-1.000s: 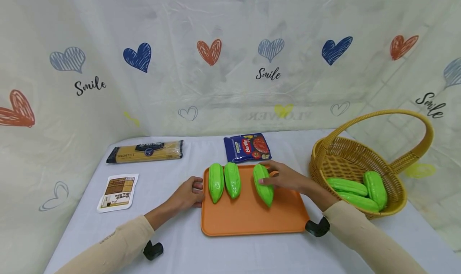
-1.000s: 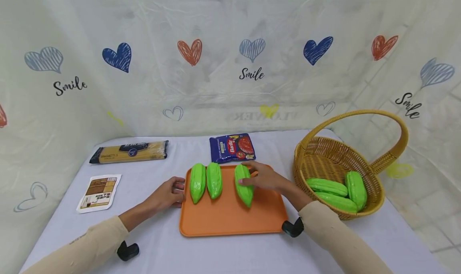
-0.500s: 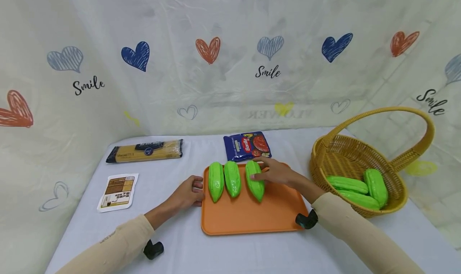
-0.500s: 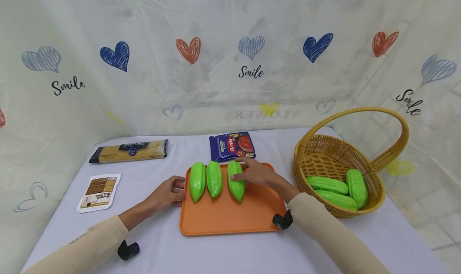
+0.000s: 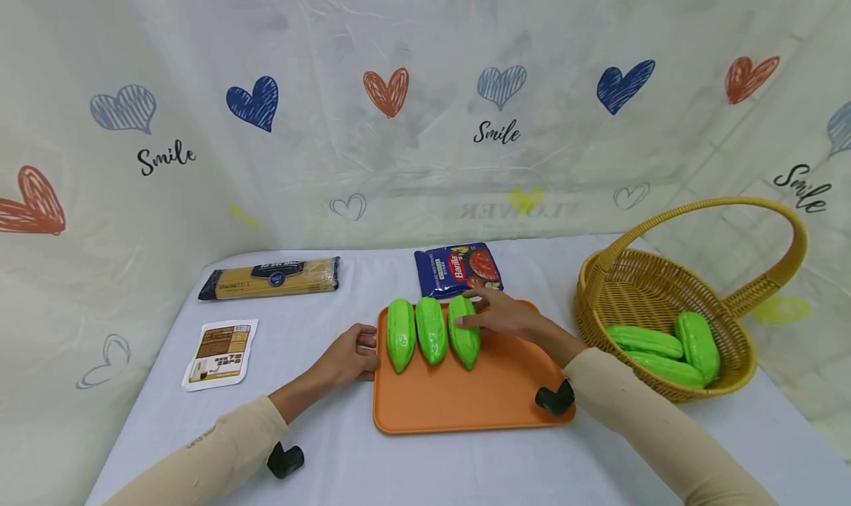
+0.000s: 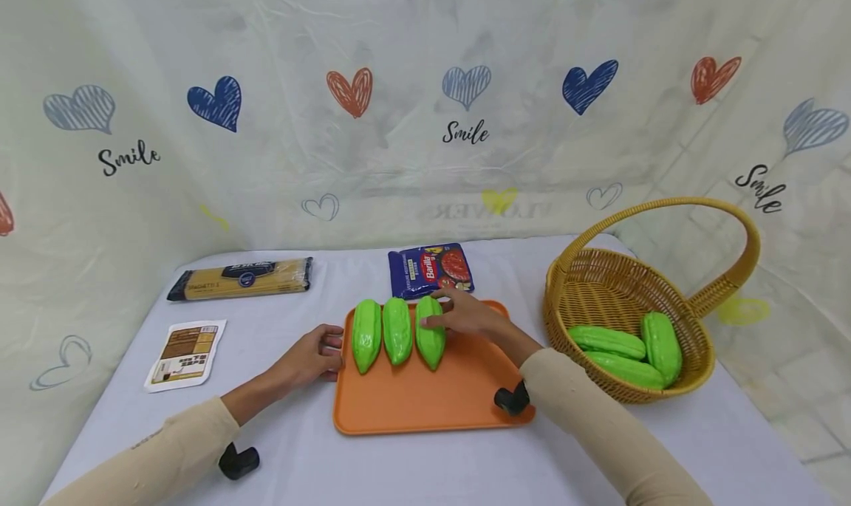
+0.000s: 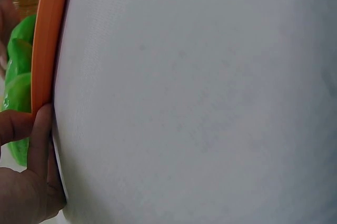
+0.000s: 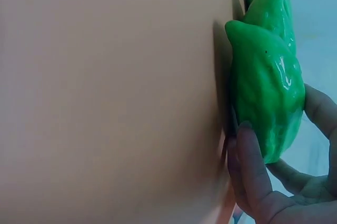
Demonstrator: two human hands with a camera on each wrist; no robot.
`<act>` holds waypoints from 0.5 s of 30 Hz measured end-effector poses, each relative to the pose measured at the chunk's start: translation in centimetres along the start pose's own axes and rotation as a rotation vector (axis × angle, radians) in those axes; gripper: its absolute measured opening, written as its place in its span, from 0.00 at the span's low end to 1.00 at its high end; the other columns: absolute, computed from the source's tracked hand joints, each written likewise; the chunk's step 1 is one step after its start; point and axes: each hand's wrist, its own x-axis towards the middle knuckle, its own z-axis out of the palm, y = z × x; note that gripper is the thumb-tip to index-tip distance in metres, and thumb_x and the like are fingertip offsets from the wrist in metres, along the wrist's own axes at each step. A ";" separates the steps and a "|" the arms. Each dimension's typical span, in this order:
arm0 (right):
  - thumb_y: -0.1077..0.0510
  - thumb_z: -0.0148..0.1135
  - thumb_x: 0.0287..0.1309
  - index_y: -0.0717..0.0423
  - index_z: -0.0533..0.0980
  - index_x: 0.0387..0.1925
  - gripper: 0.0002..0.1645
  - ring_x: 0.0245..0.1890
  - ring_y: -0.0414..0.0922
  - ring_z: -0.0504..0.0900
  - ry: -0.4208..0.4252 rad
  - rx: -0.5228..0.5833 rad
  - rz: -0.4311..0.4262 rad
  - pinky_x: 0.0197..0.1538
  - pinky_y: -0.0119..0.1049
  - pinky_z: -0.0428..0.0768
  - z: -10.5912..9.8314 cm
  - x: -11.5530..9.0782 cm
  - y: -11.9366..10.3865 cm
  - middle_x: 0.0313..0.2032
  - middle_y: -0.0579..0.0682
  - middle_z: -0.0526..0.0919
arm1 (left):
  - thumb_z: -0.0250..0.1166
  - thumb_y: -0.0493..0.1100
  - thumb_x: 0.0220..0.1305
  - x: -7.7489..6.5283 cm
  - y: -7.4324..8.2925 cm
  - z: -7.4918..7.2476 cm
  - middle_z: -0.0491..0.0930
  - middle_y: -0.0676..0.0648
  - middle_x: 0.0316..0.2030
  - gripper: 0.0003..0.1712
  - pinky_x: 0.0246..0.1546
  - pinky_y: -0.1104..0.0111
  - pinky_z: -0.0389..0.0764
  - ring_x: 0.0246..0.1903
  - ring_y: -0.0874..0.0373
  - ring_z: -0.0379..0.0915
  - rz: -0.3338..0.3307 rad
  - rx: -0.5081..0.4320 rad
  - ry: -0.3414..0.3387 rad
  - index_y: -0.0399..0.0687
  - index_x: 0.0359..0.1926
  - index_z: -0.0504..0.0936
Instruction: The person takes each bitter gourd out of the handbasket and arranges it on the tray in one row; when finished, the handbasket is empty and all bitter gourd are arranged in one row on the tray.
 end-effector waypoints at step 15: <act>0.44 0.68 0.61 0.58 0.61 0.72 0.46 0.57 0.55 0.80 -0.004 0.004 0.009 0.56 0.47 0.85 0.2 0.3 -0.5 0.60 0.66 0.76 | 0.65 0.29 0.54 0.0 0.0 0.1 0.72 0.40 0.53 0.38 0.37 0.63 0.90 0.48 0.50 0.75 -0.005 -0.005 0.007 0.37 0.67 0.67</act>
